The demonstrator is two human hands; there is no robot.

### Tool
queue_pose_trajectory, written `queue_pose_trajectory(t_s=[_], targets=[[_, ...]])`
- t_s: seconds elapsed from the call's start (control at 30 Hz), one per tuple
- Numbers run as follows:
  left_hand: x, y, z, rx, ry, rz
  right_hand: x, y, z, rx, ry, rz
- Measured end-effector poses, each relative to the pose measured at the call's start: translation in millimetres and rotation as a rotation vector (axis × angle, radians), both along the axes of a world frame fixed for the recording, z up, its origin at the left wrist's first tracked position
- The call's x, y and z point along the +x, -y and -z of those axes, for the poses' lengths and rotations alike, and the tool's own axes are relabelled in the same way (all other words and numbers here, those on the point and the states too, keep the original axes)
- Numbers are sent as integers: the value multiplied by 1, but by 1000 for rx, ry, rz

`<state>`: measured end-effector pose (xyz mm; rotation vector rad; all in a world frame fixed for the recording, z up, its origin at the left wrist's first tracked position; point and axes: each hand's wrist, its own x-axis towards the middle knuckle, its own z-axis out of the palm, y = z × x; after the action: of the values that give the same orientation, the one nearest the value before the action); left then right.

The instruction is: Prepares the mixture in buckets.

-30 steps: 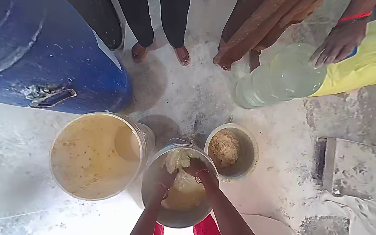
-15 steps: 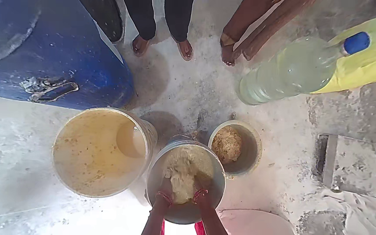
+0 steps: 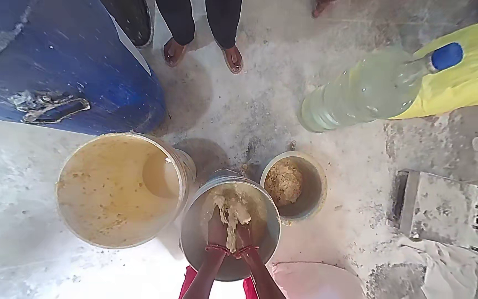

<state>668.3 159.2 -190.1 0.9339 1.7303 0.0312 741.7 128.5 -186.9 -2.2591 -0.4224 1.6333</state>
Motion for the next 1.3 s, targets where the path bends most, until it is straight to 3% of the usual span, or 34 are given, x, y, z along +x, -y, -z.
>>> queue_pose_trajectory(t_s=[0.17,0.3,0.4,0.47,0.6,0.67,0.73,0.8,0.9,0.97,1.1,1.23,1.3], targets=[[-7,9,3,102,-27,-47,-2,-14,-1,7,74,-70],[-22,-25,8,-42,-29,325,20,-47,7,35,155,-544],[-32,-53,42,-54,-61,616,47,-80,34,94,127,-896],[-36,-56,66,-78,-96,668,60,-92,51,21,54,-983],[-36,-55,100,-122,-114,565,72,-87,90,-177,-57,-742],[-39,-49,111,-141,-113,531,74,-80,101,-307,-58,-733],[-45,-42,118,-179,-99,505,76,-69,98,-348,12,-770],[-54,-30,121,-200,-101,405,78,-44,78,-336,120,-600],[-67,-7,95,-126,-175,209,71,-27,41,-295,107,-339],[-71,7,80,-202,-208,170,68,-17,27,-325,99,-309],[-74,30,60,-357,-209,89,65,39,44,-177,110,-65],[-55,19,12,-509,-111,359,54,72,56,-7,137,19],[-48,17,11,-497,-88,423,54,66,48,-84,69,92]])
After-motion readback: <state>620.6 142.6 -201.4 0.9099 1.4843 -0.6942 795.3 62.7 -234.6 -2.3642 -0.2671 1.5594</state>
